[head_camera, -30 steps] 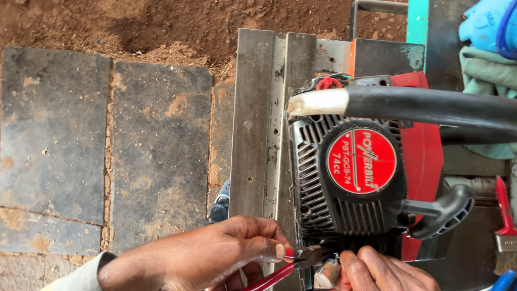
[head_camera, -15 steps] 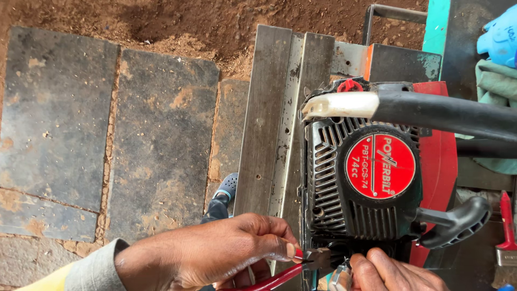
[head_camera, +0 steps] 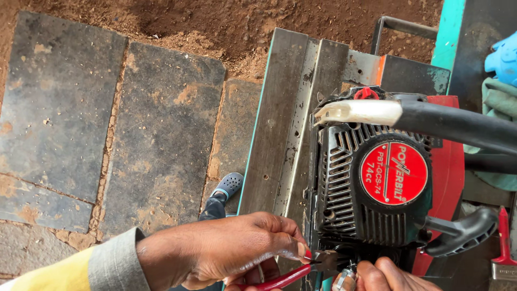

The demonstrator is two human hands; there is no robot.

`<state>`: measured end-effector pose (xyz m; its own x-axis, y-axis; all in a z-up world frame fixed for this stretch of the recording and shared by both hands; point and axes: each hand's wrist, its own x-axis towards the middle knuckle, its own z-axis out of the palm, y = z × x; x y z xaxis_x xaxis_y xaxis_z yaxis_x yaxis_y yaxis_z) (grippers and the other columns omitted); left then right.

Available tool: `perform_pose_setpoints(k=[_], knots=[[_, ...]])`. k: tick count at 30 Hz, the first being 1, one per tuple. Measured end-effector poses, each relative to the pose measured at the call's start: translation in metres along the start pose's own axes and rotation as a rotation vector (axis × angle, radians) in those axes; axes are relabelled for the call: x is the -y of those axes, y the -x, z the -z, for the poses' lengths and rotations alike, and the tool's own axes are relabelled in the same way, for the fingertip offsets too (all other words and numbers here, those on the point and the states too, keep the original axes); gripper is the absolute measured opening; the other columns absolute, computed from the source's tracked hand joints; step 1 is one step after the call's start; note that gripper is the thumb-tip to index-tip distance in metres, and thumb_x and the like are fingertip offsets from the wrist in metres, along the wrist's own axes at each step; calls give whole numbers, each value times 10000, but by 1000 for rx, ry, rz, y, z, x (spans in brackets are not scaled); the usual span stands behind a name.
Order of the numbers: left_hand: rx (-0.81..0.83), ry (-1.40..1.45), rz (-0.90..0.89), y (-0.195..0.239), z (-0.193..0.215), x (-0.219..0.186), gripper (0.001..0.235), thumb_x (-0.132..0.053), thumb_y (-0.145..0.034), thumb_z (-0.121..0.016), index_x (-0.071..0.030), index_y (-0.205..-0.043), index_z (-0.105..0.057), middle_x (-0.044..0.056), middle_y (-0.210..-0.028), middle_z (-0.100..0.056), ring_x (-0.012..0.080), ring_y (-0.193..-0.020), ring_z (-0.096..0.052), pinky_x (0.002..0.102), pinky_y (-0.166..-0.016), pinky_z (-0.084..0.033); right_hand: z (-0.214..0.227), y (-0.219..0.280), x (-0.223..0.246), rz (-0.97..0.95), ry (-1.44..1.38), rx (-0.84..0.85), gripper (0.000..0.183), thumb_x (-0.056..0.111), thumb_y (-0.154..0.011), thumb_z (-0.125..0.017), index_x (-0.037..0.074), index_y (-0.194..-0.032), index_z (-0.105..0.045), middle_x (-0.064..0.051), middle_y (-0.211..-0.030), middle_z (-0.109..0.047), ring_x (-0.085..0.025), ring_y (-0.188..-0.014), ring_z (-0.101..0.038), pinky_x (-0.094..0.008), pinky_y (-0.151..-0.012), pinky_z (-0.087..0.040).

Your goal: The person uses pliers to remove a spark plug from a small red engine mounted on a workbench. They then use a socket wrench to tighten the spark plug before placing the tools back on the table.

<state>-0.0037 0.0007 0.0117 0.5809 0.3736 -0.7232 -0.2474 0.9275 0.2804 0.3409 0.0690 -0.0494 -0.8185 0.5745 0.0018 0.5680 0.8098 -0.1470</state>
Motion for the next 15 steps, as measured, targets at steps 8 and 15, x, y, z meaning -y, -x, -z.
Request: perform_pose_setpoints(k=[8, 15], knots=[[67, -61, -31, 1, 4, 6, 269, -371, -1043, -520, -137, -1105, -636, -10, -647, -609, 53, -462, -541, 227, -369, -398, 1, -4, 17, -67, -18, -207, 143, 207, -704, -788, 159, -758, -665, -23, -514, -496, -228, -398, -527, -415, -410, -400], [96, -110, 21, 7, 1, 0, 274, -383, -1052, -486, -166, -1183, -589, -6, -682, -636, 65, -517, -576, 225, -408, -428, 46, -48, 44, -100, -65, -185, 140, 196, -732, -798, 143, -762, -672, -3, -553, -544, -172, -397, -543, -359, -407, -411]])
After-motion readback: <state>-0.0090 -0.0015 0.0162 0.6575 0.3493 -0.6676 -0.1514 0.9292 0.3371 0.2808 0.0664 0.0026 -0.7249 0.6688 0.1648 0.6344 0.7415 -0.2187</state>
